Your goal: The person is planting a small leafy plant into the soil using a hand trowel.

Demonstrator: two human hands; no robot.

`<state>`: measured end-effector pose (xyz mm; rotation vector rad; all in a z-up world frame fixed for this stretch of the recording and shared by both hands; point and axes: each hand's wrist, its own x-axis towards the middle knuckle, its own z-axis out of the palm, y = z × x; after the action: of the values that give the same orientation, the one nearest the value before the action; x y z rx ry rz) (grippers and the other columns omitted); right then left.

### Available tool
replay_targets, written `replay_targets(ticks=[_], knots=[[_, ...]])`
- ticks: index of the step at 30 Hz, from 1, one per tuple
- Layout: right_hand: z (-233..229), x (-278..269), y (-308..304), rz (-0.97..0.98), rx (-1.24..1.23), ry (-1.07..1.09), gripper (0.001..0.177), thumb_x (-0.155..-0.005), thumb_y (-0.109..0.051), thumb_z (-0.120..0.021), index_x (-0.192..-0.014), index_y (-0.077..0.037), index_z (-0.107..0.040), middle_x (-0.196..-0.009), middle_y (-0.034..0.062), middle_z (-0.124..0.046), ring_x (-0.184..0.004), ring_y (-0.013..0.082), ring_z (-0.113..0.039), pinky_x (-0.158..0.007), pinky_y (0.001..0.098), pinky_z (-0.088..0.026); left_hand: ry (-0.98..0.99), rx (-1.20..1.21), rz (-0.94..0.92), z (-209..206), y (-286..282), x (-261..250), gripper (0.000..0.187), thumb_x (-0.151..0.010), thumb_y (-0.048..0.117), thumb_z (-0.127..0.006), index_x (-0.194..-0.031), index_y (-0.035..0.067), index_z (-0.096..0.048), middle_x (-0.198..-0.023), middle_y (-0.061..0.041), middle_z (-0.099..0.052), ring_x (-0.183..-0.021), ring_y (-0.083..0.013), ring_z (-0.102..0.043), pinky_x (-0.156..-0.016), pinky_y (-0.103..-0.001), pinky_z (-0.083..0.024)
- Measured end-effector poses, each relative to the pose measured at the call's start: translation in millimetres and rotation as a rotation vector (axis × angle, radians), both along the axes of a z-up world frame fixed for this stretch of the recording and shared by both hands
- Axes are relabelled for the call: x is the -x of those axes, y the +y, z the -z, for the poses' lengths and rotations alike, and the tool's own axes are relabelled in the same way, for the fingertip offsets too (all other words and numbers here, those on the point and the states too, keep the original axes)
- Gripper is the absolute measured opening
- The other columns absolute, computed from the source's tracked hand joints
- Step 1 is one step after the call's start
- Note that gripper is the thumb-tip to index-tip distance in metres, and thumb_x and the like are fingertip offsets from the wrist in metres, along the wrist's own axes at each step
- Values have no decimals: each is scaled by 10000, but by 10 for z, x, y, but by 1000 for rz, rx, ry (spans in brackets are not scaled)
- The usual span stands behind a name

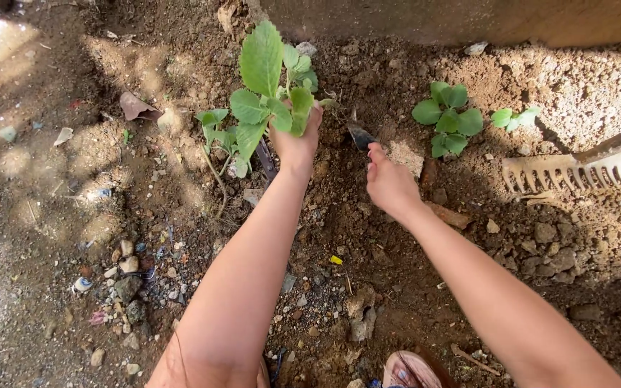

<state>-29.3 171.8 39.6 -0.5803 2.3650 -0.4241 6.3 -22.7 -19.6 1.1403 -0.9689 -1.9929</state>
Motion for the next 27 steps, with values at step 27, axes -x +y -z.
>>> replay_targets(ticks=[27], knots=[[152, 79, -57, -68, -72, 29, 566, -1065, -175, -381, -1619, -167, -263, -933, 162, -732, -569, 157, -545, -546, 366, -497, 105, 56, -60, -127, -56, -68, 317, -864, -19, -704, -1126, 2, -525, -1180, -132, -602, -1003, -243, -669, -855, -366, -649]])
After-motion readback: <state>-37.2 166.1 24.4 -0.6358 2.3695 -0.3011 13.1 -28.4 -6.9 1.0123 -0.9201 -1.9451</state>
